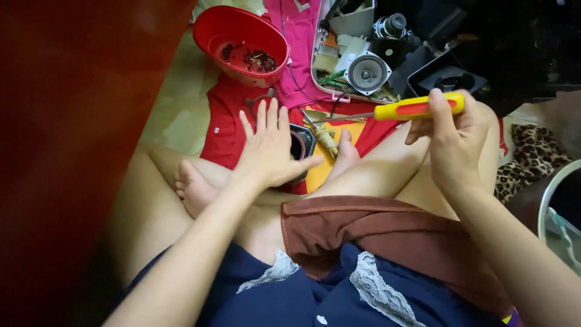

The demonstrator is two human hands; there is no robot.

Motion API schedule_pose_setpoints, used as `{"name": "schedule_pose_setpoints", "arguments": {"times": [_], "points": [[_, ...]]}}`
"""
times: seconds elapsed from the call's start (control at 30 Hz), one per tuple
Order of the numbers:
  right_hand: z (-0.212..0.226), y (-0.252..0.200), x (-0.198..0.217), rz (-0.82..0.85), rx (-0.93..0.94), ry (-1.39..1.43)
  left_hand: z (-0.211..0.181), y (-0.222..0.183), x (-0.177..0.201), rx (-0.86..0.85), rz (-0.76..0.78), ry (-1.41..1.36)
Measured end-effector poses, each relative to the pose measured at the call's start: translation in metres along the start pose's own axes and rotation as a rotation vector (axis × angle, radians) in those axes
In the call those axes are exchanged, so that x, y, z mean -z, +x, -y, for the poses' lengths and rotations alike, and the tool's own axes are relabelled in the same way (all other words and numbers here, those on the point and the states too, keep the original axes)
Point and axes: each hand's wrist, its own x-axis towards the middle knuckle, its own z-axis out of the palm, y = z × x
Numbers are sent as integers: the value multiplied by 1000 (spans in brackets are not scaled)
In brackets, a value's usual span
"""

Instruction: Sorting through a bowl of small screws and electronic components and placing them into a speaker housing while using a screwdriver.

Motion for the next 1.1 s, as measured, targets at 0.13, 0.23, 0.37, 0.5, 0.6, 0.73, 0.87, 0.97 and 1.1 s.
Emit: {"name": "schedule_pose_setpoints", "arguments": {"times": [0.13,0.23,0.37,0.5,0.6,0.73,0.87,0.97,1.1], "points": [[31,1,-13,99,154,-270,-13,-5,-13,65,-182,18],[37,8,-17,160,173,-277,-15,-7,-14,70,-299,103],[47,13,-24,202,227,-313,-11,-6,-25,94,-218,89],[55,15,-32,260,298,-418,-10,-6,-27,91,-209,107],[53,17,-35,275,300,-396,-10,-5,-28,94,-207,119],[55,17,-39,265,317,-437,-10,-5,-28,107,-182,116],[58,19,-44,276,425,-570,-10,-6,-27,109,-189,106],[63,22,-49,301,511,-656,-10,-5,-27,111,-180,115],[76,24,-57,363,568,-752,-9,-4,-28,114,-157,119]]}}
